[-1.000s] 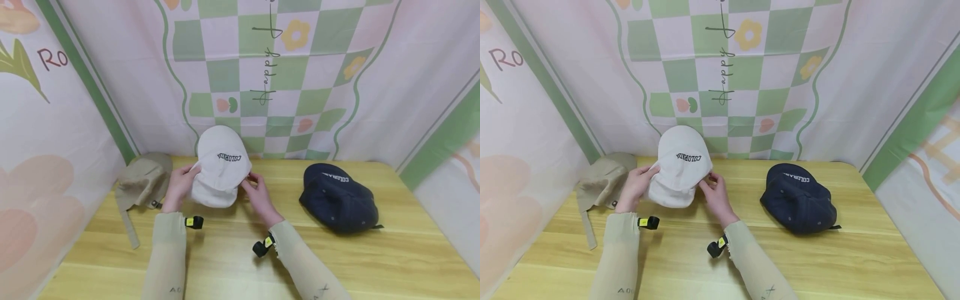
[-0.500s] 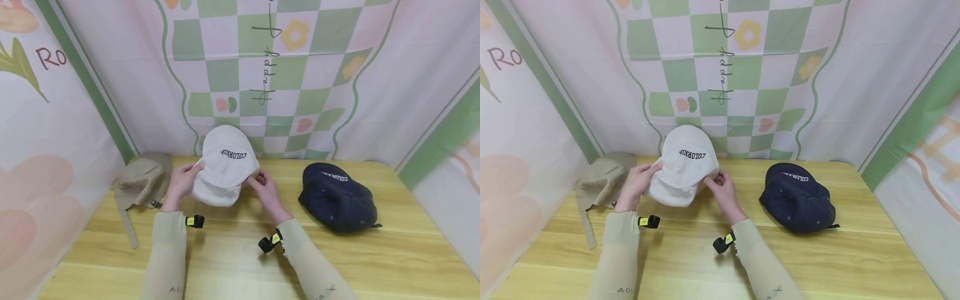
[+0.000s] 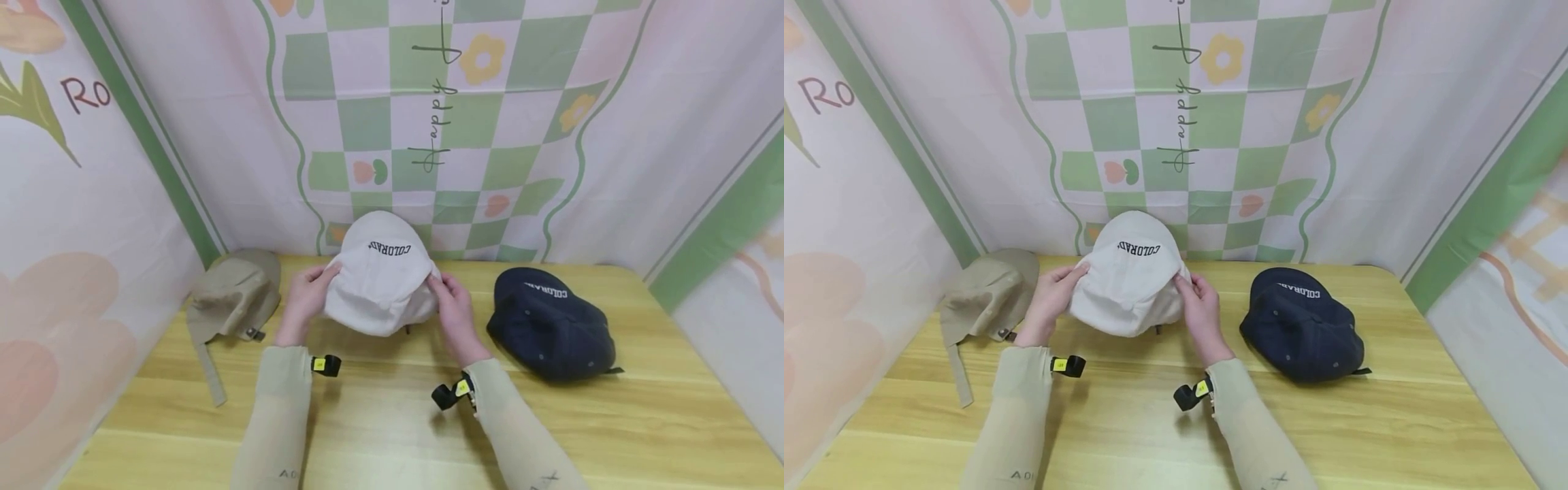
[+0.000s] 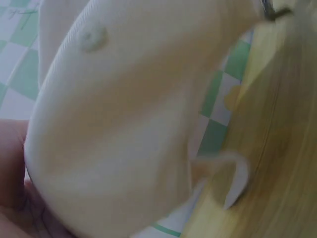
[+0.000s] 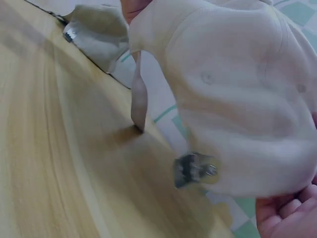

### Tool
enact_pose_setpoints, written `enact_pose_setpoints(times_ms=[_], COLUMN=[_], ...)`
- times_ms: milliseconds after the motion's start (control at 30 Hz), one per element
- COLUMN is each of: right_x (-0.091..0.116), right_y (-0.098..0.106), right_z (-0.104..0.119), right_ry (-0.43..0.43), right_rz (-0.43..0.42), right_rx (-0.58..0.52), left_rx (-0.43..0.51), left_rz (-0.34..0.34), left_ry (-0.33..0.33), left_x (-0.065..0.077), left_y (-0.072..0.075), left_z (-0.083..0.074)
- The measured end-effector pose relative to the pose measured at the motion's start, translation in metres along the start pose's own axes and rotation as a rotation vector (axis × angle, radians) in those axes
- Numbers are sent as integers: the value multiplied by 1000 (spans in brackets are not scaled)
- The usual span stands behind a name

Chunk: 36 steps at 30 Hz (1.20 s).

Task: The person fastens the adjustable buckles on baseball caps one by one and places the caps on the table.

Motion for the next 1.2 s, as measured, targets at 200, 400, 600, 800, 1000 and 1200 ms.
enact_pose_setpoints(times_ms=[200,400,600,800,1000,1200], right_x=[2,2,1,2,3,1], right_y=[8,12,17,21,28,33], right_z=[7,6,3,5,9,11], right_ry=[-5,6,10,16,46,71], right_rz=[-20,-48,-66,-101,-143,-193], right_rx=[32,27,15,-16,-36,-63], left_rx=[-17,13,111,108,32,22], left_rz=[54,99,221,422,576,678], left_ry=[29,32,-33,-133,-220,-279], left_x=[1,2,4,7,13,19], left_y=[-6,-11,-20,-30,-35,-38], left_z=[0,1,-2,-3,-5,-8])
Point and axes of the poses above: each hand's wrist, its own x-axis away from the middle knuckle, its own y-axis out of the back of the hand, z = x × y, the point moved 4 cm from there along -x, towards the middle knuckle, and after that the axes turned 7 degrees about -z, right-handed, at the moved point
